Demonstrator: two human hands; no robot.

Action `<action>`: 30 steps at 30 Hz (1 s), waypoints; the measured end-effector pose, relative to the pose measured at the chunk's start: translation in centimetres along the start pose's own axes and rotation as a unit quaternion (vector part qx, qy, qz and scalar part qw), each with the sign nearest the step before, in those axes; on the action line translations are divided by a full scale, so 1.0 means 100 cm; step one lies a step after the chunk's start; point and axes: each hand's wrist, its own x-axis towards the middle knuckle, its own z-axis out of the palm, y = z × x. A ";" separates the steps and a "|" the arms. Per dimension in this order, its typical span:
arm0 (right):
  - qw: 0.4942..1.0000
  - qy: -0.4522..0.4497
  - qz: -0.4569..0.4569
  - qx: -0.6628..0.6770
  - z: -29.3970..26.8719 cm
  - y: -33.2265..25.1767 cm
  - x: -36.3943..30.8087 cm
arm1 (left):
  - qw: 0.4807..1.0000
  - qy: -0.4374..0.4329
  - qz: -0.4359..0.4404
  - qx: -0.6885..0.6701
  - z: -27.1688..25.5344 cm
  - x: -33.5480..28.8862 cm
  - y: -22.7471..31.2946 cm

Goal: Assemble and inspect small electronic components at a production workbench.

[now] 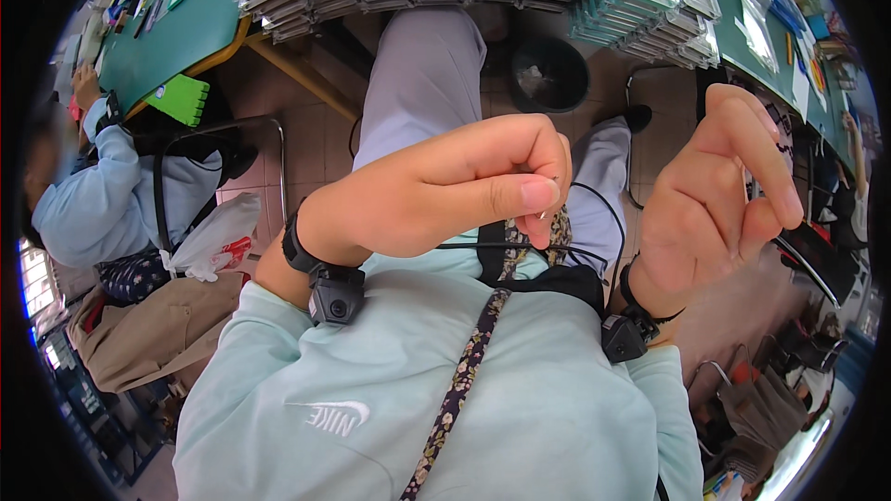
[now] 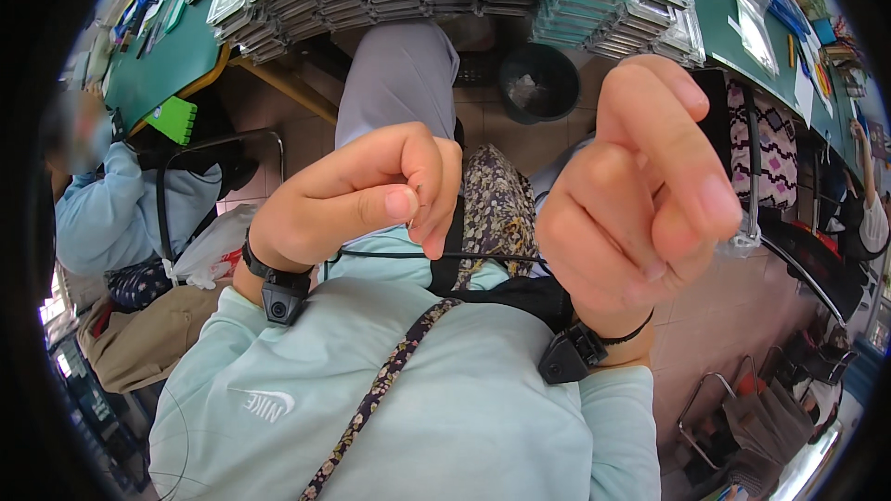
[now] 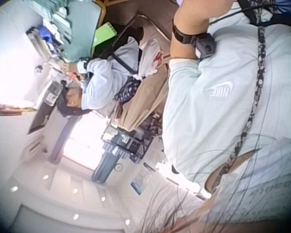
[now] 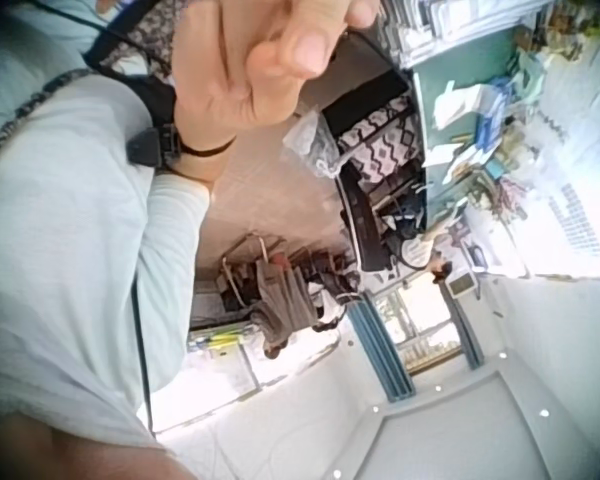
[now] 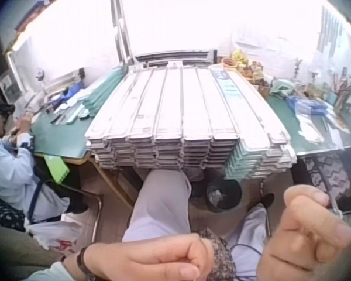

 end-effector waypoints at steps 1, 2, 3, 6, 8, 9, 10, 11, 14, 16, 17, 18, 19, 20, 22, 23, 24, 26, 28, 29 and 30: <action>1.000 0.000 0.000 -0.001 0.001 0.001 0.000 | 1.000 -0.003 0.000 -0.002 0.000 0.000 0.000; 1.000 -0.004 0.004 -0.016 0.003 0.001 0.001 | 1.000 -0.005 0.000 -0.003 0.000 0.000 0.001; 1.000 -0.008 0.008 -0.029 0.003 0.001 0.001 | 1.000 -0.005 0.000 -0.003 0.000 0.000 0.001; 0.999 -0.014 -0.003 -0.031 0.003 0.006 0.001 | 1.000 -0.004 -0.001 0.000 0.000 0.000 0.000; 0.999 -0.015 0.002 -0.032 0.002 0.005 0.001 | 1.000 -0.005 -0.002 0.005 0.000 -0.001 0.000; 0.999 -0.016 0.008 -0.032 0.002 0.005 0.001 | 1.000 -0.004 -0.002 0.005 0.000 -0.001 0.000; 0.999 -0.017 0.008 -0.031 0.002 0.005 0.001 | 1.000 -0.002 -0.006 0.007 0.000 -0.001 0.001; 0.999 -0.020 0.008 -0.031 0.001 0.006 0.001 | 1.000 -0.001 -0.010 0.008 0.001 -0.001 0.001; 0.999 -0.028 0.010 -0.033 0.001 0.007 0.001 | 1.000 -0.005 -0.014 0.015 0.000 -0.001 0.002; 0.999 -0.033 0.014 -0.032 0.000 0.007 0.002 | 1.000 -0.005 -0.015 0.015 0.000 -0.001 0.002; 0.999 -0.038 0.016 -0.032 -0.001 0.007 0.003 | 1.000 -0.006 -0.016 0.014 0.000 -0.001 0.002; 0.998 -0.043 0.017 -0.033 0.000 0.008 0.003 | 1.000 -0.007 -0.016 0.014 0.000 -0.001 0.002; 0.998 -0.043 0.017 -0.033 -0.001 0.007 0.003 | 1.000 -0.008 -0.017 0.015 0.000 0.000 0.002; 0.998 -0.045 0.018 -0.033 -0.001 0.007 0.003 | 1.000 -0.009 -0.018 0.015 0.000 0.000 0.002; 0.998 -0.047 0.018 -0.033 -0.001 0.007 0.003 | 1.000 -0.011 -0.019 0.015 -0.001 0.000 0.002; 0.998 -0.047 0.021 -0.031 -0.001 0.008 0.003 | 1.000 -0.014 -0.020 0.015 -0.001 0.001 0.002; 0.998 -0.047 0.024 -0.029 -0.001 0.007 0.004 | 1.000 -0.014 -0.020 0.015 -0.001 0.001 0.002; 0.998 -0.055 0.031 -0.029 -0.004 0.005 0.004 | 1.000 -0.014 -0.022 0.012 -0.002 0.001 0.001; 0.997 -0.063 0.039 -0.028 -0.004 0.002 0.004 | 1.000 -0.016 -0.023 0.014 -0.002 0.002 0.002; 0.997 -0.056 0.044 -0.025 -0.004 0.001 0.004 | 0.999 -0.017 -0.023 0.016 -0.002 0.003 0.002; 0.997 -0.049 0.049 -0.021 -0.004 0.000 0.004 | 0.999 -0.016 -0.023 0.016 -0.002 0.003 0.002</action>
